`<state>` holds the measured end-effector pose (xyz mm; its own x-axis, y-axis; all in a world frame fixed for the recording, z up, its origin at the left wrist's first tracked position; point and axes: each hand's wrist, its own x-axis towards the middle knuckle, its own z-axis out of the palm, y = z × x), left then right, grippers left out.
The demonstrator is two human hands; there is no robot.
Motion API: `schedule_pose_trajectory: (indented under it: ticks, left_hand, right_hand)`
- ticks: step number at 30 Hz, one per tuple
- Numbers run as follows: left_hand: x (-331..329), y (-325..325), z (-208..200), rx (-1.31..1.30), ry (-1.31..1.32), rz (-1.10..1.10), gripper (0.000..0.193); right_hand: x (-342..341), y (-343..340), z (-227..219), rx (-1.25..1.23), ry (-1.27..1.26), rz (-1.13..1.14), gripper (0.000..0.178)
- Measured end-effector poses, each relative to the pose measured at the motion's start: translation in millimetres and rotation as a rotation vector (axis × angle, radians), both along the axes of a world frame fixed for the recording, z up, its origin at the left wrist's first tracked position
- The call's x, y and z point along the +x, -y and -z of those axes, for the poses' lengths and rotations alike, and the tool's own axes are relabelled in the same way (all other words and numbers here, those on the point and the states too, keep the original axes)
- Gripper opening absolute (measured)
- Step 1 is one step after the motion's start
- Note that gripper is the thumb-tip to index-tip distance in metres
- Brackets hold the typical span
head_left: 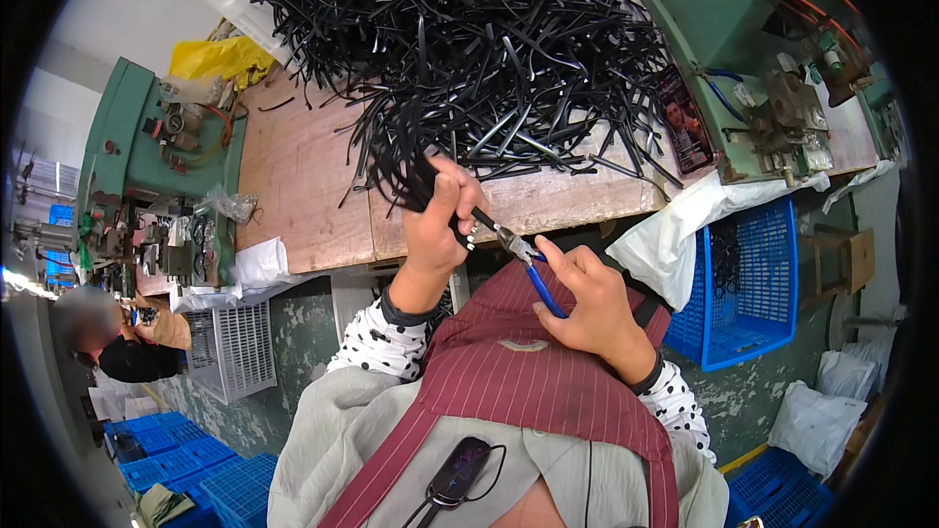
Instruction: The person repeatedly picks black cables from a pile on a wooden table and cuts them into shorter pieces using blue-handled pliers. The cut pieces are dropped back onto the table.
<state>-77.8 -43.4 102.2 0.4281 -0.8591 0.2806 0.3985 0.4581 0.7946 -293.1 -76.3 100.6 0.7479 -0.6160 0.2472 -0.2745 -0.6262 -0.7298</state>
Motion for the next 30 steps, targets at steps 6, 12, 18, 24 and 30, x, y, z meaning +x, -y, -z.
schedule_pose_trajectory:
  ticks: [6,12,18,24,30]
  left_hand:
    - [-17,-6,0,-0.133,0.46,-0.277,0.028]
    - [-21,-9,-4,0.086,0.273,-0.317,0.026]
    - [-5,7,7,0.264,-0.057,-0.279,0.018]
    - [26,53,24,0.69,0.628,-0.311,0.025]
    - [28,95,51,0.774,1.671,-0.638,0.014]
  right_hand:
    - [1,1,-1,0.28,0.052,-0.053,0.081]
    - [0,2,4,0.327,0.0,-0.051,0.073]
    - [1,1,0,0.362,0.009,-0.011,0.072]
    - [1,0,5,0.331,0.023,0.048,0.075]
    - [3,-5,11,0.26,0.03,0.02,0.078]
